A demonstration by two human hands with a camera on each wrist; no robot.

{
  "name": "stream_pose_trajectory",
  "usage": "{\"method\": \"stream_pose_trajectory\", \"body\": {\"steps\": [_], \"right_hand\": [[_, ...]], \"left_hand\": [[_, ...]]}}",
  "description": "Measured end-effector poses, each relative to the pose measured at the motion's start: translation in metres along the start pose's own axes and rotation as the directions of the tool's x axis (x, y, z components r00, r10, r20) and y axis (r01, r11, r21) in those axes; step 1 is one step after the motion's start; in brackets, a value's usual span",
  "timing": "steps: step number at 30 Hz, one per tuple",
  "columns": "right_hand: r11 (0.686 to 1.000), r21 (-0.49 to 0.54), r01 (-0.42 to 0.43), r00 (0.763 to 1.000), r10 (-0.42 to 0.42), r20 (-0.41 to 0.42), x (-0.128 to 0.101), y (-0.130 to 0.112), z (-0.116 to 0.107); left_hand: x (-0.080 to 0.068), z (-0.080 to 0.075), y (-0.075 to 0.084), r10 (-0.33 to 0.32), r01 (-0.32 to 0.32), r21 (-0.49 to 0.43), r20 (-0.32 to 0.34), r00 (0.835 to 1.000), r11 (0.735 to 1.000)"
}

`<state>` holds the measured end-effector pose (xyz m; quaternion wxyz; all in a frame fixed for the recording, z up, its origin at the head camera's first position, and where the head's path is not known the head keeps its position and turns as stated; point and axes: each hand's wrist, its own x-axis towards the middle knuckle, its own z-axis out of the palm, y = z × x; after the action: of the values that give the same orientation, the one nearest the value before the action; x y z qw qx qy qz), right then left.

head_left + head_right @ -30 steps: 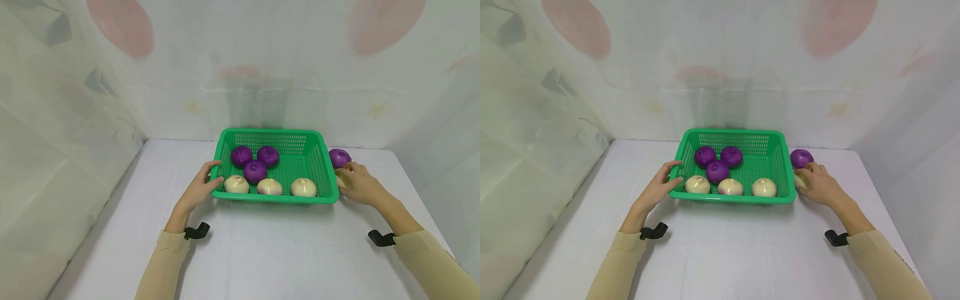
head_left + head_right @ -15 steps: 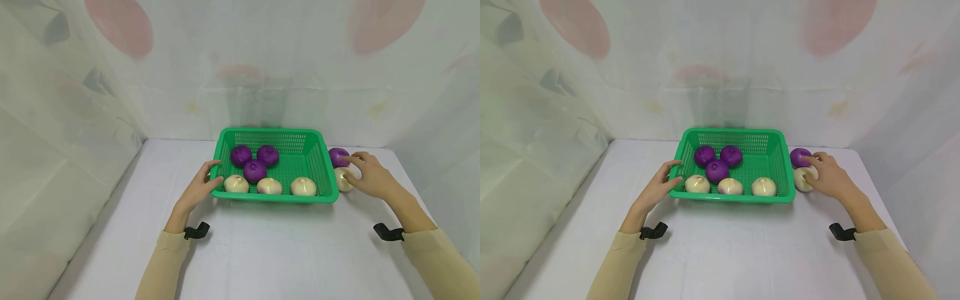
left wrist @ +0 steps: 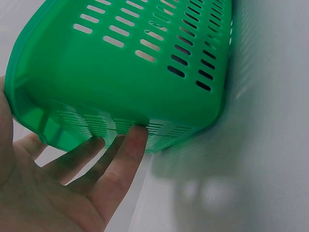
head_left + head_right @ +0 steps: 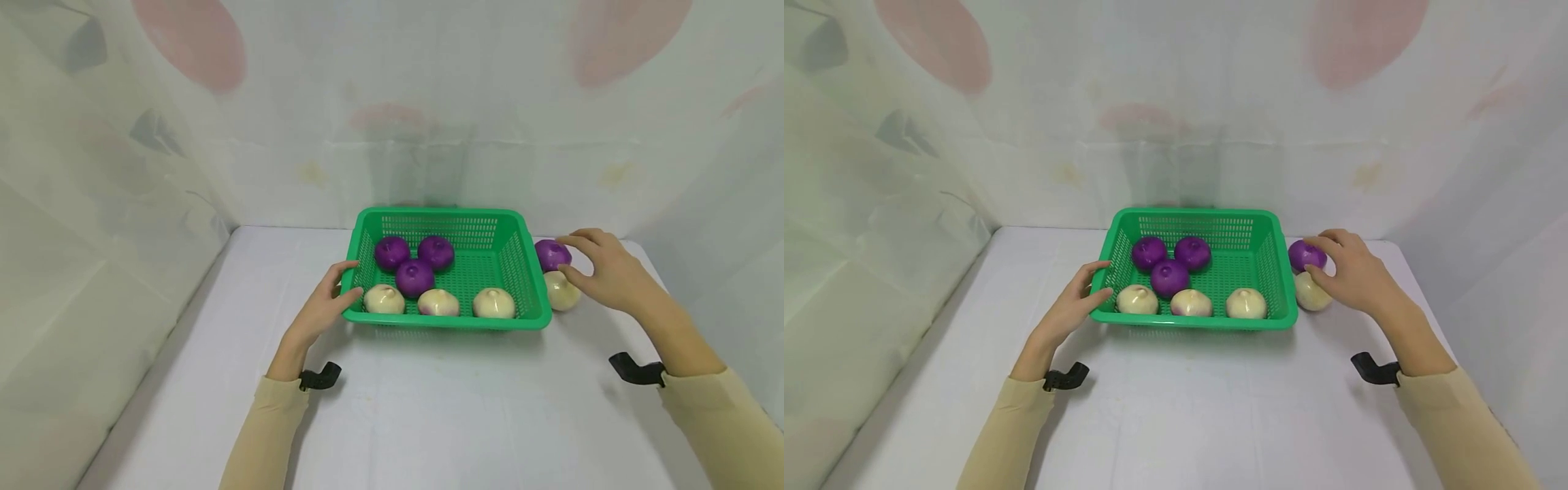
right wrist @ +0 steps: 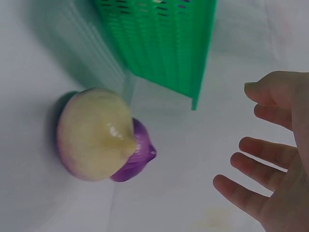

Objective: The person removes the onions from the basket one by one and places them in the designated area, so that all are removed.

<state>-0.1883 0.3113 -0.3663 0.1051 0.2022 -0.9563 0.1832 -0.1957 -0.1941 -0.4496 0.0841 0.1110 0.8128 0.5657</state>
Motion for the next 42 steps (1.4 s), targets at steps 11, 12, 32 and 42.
{"method": "stream_pose_trajectory", "body": {"steps": [11, 12, 32, 42], "right_hand": [[0.996, 0.031, 0.083, 0.995, -0.081, -0.052, 0.013, -0.030, -0.011], [0.996, 0.028, 0.088, 0.995, -0.087, -0.053, 0.015, -0.033, -0.012], [0.960, -0.031, 0.277, 0.959, -0.275, 0.061, 0.065, -0.081, -0.007], [0.955, -0.057, 0.292, 0.947, -0.280, 0.158, 0.091, -0.095, 0.003]], "left_hand": [[0.000, 0.000, 0.000, -0.003, 0.003, 0.002, 0.001, 1.000, 1.000], [0.000, 0.000, 0.000, -0.003, 0.003, 0.003, 0.000, 1.000, 1.000], [-0.002, 0.000, 0.015, -0.037, 0.037, -0.002, 0.014, 0.999, 0.999], [0.001, -0.001, 0.002, -0.034, 0.034, -0.026, 0.012, 0.999, 0.999]]}}
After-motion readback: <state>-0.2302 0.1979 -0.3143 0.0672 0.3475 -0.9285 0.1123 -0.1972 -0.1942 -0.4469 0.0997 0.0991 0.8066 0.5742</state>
